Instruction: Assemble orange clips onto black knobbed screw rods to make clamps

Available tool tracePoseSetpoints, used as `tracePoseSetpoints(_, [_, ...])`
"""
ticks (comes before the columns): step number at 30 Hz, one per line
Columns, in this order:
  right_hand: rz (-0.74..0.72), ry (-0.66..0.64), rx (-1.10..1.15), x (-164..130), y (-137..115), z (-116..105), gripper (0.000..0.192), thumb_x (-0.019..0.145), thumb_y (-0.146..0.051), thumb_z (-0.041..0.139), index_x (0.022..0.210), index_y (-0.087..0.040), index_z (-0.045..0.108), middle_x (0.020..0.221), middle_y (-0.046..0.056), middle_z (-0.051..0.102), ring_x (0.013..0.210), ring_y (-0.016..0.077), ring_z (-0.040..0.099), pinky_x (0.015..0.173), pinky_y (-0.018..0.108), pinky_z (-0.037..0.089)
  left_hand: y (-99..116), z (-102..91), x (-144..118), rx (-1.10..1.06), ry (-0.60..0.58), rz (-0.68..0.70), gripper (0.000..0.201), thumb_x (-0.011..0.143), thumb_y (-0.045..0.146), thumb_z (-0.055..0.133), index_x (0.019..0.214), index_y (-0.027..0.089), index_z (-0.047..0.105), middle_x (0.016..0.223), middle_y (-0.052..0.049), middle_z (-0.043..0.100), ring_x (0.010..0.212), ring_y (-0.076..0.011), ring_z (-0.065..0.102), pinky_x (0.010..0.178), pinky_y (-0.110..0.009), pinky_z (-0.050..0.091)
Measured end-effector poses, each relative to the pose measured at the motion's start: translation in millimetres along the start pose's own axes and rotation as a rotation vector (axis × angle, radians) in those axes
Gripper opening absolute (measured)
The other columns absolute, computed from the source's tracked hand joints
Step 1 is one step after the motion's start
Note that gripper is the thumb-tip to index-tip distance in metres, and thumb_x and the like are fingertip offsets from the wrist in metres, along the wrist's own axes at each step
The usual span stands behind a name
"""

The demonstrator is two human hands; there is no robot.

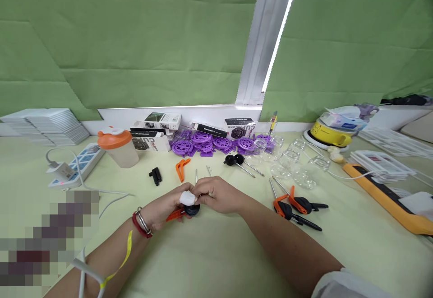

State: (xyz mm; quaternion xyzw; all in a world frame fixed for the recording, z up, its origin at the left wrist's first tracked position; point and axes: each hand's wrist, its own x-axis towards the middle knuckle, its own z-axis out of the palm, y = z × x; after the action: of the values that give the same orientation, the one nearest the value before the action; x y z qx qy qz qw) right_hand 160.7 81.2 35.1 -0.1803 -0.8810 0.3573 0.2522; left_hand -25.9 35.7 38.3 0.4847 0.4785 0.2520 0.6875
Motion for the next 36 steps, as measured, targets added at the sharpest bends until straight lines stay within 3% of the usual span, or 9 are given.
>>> tracePoseSetpoints(9, [0.020, 0.003, -0.043, -1.2, 1.7, 0.0, 0.013, 0.077, -0.009, 0.059, 0.085, -0.017, 0.065, 0.081, 0.001, 0.062, 0.074, 0.0118, 0.057, 0.068, 0.022, 0.043, 0.9, -0.5, 0.5, 0.000, -0.010, -0.003, 0.022, 0.068, 0.030, 0.055, 0.085, 0.020, 0.045, 0.075, 0.000, 0.057, 0.069, -0.0173, 0.059, 0.055, -0.026, 0.037])
tracePoseSetpoints(16, [-0.004, -0.003, -0.049, -2.0, 2.6, 1.6, 0.018, 0.079, -0.006, 0.053, 0.088, -0.018, 0.063, 0.089, 0.003, 0.063, 0.083, 0.0130, 0.058, 0.073, 0.023, 0.044, 0.1, -0.9, 0.6, -0.019, -0.017, 0.005, 0.024, 0.068, 0.032, 0.056, 0.086, 0.020, 0.046, 0.076, 0.000, 0.057, 0.068, -0.0167, 0.058, 0.056, -0.026, 0.038])
tracePoseSetpoints(26, [-0.048, -0.054, -0.154, -0.9, 0.6, -2.7, 0.014, 0.082, -0.009, 0.053, 0.089, -0.018, 0.062, 0.089, 0.004, 0.062, 0.083, 0.0140, 0.058, 0.075, 0.025, 0.044, 0.4, -0.8, 0.7, 0.003, -0.021, 0.004, 0.025, 0.068, 0.032, 0.057, 0.087, 0.020, 0.046, 0.077, 0.000, 0.056, 0.069, -0.0170, 0.058, 0.054, -0.025, 0.037])
tracePoseSetpoints(36, [-0.026, -0.040, -0.092, 0.4, 0.4, -3.5, 0.012, 0.079, -0.008, 0.057, 0.085, -0.018, 0.063, 0.086, 0.002, 0.063, 0.080, 0.0128, 0.058, 0.072, 0.023, 0.043, 0.5, -0.5, 0.1, 0.012, -0.022, 0.004, 0.024, 0.069, 0.032, 0.056, 0.085, 0.019, 0.046, 0.076, 0.000, 0.055, 0.069, -0.0173, 0.057, 0.055, -0.026, 0.037])
